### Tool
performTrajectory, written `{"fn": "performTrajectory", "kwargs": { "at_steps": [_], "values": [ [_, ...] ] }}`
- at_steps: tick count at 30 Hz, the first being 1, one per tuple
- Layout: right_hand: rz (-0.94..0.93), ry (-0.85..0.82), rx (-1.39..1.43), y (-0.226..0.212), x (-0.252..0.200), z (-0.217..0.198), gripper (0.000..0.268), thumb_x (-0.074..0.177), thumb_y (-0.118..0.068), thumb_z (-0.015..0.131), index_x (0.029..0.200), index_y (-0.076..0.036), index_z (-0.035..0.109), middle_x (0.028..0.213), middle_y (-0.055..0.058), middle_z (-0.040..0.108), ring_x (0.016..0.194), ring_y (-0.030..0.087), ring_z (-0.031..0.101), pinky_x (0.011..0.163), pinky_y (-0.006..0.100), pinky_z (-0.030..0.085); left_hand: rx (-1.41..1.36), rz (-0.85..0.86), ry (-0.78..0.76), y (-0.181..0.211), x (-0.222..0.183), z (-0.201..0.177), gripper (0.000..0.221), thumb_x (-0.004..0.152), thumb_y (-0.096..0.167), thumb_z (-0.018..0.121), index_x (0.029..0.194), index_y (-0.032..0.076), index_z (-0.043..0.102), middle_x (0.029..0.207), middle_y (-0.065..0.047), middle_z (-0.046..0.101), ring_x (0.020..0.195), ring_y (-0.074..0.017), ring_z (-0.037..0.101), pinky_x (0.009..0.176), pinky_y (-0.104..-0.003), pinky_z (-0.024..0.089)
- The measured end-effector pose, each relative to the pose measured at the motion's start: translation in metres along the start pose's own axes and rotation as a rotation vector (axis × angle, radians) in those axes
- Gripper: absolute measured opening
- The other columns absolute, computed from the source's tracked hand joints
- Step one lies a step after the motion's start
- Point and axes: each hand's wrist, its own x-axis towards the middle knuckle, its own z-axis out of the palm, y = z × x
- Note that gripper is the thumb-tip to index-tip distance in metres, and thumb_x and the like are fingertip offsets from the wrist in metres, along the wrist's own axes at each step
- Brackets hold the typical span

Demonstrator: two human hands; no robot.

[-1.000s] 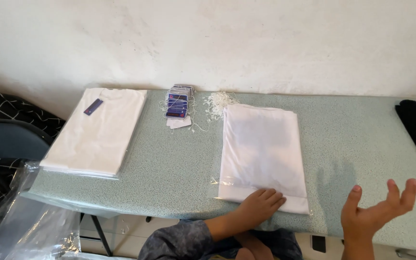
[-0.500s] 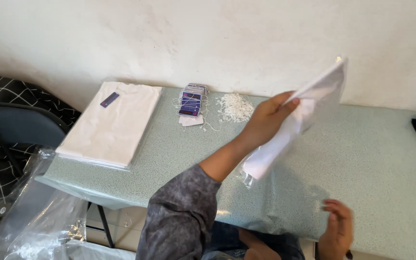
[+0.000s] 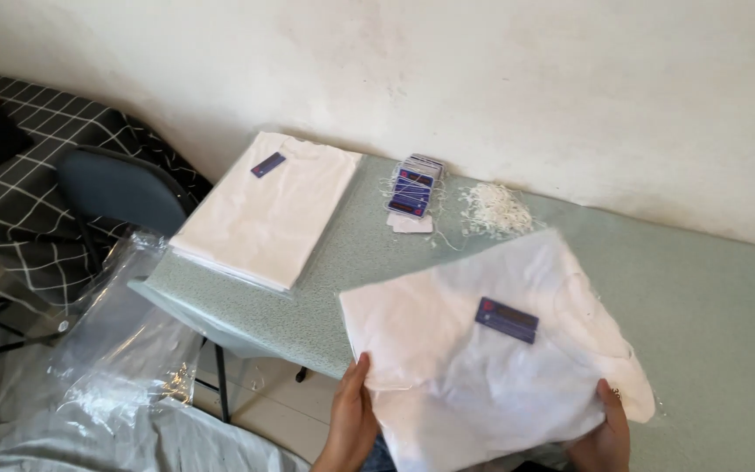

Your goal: The person folds a white t-shirt, attaches a tag to the collar, and places it into a clear plastic bag. They then fold a black t-shirt and attach a tag to it as well.

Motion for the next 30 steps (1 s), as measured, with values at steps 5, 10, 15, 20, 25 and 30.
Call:
{"fn": "performTrajectory", "kwargs": {
  "at_steps": [5, 10, 15, 20, 25, 30],
  "values": [
    [0.338, 0.005, -0.129, -0.006, -0.018, 0.069, 0.058, 0.098, -0.019, 0.030, 0.156, -0.013, 0.032, 0.158, 0.011, 0.042, 0.148, 0.032, 0.038, 0.125, 0.052, 0.028, -0.058, -0.046, 0.059, 0.024, 0.026, -0.050, 0.052, 0.102, 0.023, 0.050, 0.150, 0.003, 0.048, 0.148, -0.015, 0.058, 0.135, -0.0275, 0.053, 0.113, -0.042, 0.041],
    [0.234, -0.955, 0.393, 0.027, 0.029, 0.078, 0.078, 0.111, 0.010, 0.100, 0.152, 0.002, 0.033, 0.151, 0.032, 0.053, 0.135, 0.049, 0.046, 0.107, 0.063, 0.044, -0.106, 0.142, -0.074, 0.061, 0.029, -0.073, 0.057, 0.103, 0.030, 0.038, 0.151, 0.001, 0.049, 0.145, -0.018, 0.060, 0.133, -0.0309, 0.054, 0.111, -0.044, 0.040],
    [0.383, -0.217, -0.301, 0.013, -0.013, 0.180, 0.076, 0.082, -0.008, 0.042, 0.157, -0.013, 0.036, 0.153, 0.016, 0.048, 0.146, 0.038, 0.043, 0.122, 0.054, 0.033, 0.052, 0.371, -0.095, 0.074, 0.060, -0.112, 0.048, 0.092, 0.007, 0.061, 0.140, 0.004, 0.055, 0.129, -0.017, 0.069, 0.113, -0.0280, 0.065, 0.093, -0.041, 0.051],
    [0.355, -0.289, -0.372, 0.005, 0.006, 0.255, 0.074, 0.080, -0.012, 0.052, 0.153, -0.016, 0.038, 0.143, 0.010, 0.052, 0.137, 0.033, 0.050, 0.119, 0.048, 0.041, -0.024, 0.345, -0.058, 0.103, 0.071, -0.101, 0.057, 0.090, 0.009, 0.061, 0.147, 0.009, 0.051, 0.132, -0.015, 0.066, 0.113, -0.0281, 0.062, 0.096, -0.042, 0.050],
    [0.178, -0.632, -0.338, 0.009, 0.057, 0.342, 0.062, 0.077, -0.022, 0.067, 0.137, -0.014, 0.056, 0.130, 0.007, 0.064, 0.123, 0.032, 0.062, 0.111, 0.047, 0.050, -0.116, 0.480, -0.030, 0.172, 0.078, -0.049, 0.080, 0.085, 0.009, 0.060, 0.161, 0.015, 0.034, 0.148, -0.011, 0.055, 0.129, -0.0288, 0.055, 0.109, -0.045, 0.045],
    [-0.086, -0.664, -0.197, 0.044, 0.105, 0.418, 0.035, 0.102, -0.036, 0.062, 0.130, -0.016, 0.053, 0.094, -0.008, 0.061, 0.083, 0.002, 0.067, 0.074, 0.014, 0.057, 0.046, 0.830, -0.139, 0.221, 0.157, -0.043, 0.062, 0.106, 0.020, 0.056, 0.160, 0.008, 0.028, 0.146, -0.022, 0.055, 0.133, -0.0340, 0.056, 0.115, -0.054, 0.040]
  ]
}}
